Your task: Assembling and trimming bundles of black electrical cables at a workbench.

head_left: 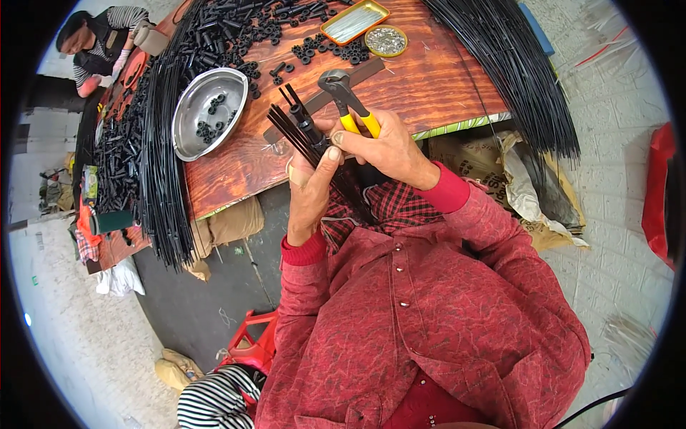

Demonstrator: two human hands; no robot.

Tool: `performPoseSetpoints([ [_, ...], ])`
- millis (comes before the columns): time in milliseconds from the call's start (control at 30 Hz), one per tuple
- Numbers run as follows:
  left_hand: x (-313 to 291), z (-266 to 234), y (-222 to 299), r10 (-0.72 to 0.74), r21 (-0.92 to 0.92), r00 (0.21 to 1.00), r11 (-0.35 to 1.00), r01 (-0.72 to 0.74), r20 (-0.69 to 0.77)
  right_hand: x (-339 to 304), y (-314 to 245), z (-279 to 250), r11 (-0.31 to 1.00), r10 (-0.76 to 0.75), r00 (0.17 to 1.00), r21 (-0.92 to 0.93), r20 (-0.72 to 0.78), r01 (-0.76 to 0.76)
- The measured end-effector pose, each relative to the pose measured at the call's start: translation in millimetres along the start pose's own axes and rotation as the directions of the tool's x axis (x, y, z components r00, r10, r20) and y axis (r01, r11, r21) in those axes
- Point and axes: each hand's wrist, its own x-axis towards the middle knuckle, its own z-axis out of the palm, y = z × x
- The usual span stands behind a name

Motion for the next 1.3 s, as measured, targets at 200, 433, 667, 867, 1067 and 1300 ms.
performPoseSetpoints([
  [200, 0.6, -2.3, -2.8, 0.003, 0.015, 1.000, 1.000, -0.003, 0.009, 0.3, 1.7, -0.4, 1.000, -0.011, 1.000, 0.005, -0.006, 0.011],
  [433, 3.2, 3.4, -0.9, 0.050, 0.065, 0.999, 0.997, -0.049, -0.017, 4.9, 16.9, 4.2, 0.839, -0.392, 0.914, -0.446, -0.101, 0.310],
  [667, 4.8, -6.3, -0.5, -0.032, 0.022, 0.998, 0.999, 0.031, 0.053, 12.2, 5.9, -2.3, 0.999, 0.017, 0.996, -0.046, 0.083, -0.014],
  [867, 8.1, -14.2, -4.5, 0.082, -0.168, 0.986, 0.984, -0.058, 0.146, -4.2, -22.1, -43.3, 0.961, 0.207, 0.943, -0.234, 0.260, -0.146],
  [1067, 5.9, -13.3, -6.5, 0.084, -0.176, 0.991, 0.982, -0.065, 0.107, -18.9, -34.2, -63.8, 0.861, 0.352, 0.851, -0.493, 0.390, -0.130],
  [1300, 1.6, -18.0, -8.6, 0.070, -0.090, 0.990, 0.994, -0.059, 0.122, -8.8, -41.5, -61.3, 0.812, 0.376, 0.789, -0.582, 0.485, -0.030],
])
